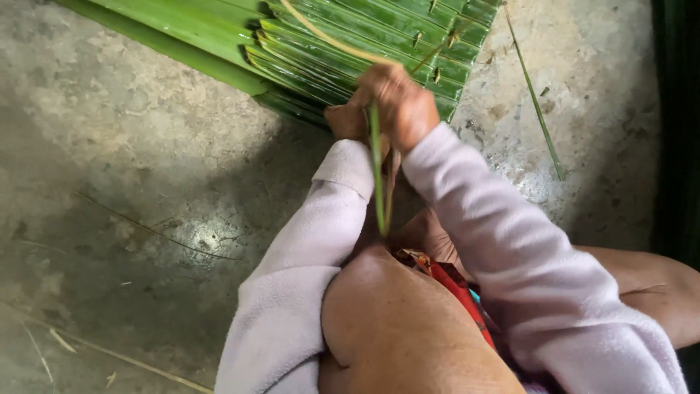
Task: The person is weaving palm leaves over a wooden rod, securing each leaf with a thin strip to create a thatched panel.
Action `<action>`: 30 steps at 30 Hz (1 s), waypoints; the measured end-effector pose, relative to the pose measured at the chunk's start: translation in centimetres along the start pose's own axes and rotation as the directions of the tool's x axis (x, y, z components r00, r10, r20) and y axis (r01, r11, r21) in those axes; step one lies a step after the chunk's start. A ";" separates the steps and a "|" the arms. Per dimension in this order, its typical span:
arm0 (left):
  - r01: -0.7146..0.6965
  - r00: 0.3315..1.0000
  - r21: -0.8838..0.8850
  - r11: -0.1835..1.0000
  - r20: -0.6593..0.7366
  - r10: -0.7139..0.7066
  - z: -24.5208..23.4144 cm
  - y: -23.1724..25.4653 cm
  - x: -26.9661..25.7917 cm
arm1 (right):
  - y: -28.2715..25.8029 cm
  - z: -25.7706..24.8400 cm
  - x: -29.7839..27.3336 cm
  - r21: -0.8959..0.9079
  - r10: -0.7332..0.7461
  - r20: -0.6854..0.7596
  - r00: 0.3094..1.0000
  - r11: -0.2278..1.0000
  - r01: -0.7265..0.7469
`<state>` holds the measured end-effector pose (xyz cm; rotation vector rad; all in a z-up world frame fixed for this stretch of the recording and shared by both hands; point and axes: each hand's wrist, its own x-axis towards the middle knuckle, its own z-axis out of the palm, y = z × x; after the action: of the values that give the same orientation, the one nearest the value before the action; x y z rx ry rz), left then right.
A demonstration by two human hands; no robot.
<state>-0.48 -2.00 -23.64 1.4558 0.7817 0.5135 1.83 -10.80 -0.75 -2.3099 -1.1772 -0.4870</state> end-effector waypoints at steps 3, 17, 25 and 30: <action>0.618 0.775 -0.122 0.777 -0.068 -0.628 -0.6 13.8 -1.5 | 1.7 0.4 1.0 0.465 0.477 0.158 0.865 0.737 -0.491; 0.718 0.666 -0.283 0.636 0.010 -0.746 -1.2 18.8 -1.9 | 4.6 3.9 1.9 0.478 0.391 0.055 0.919 0.798 -0.368; 0.608 0.765 -0.292 0.738 -0.032 -0.643 0.0 13.3 -1.1 | 6.6 7.4 0.2 0.289 0.356 0.087 0.930 0.885 -0.366; 0.571 0.820 -0.071 0.818 -0.007 -0.573 0.5 11.5 -0.1 | 7.6 8.0 0.0 -0.089 0.271 0.207 0.940 0.962 -0.257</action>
<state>1.56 -1.51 -12.31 1.0744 1.1613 0.0917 8.82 -9.96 -9.31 -2.5765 -0.9342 -0.1767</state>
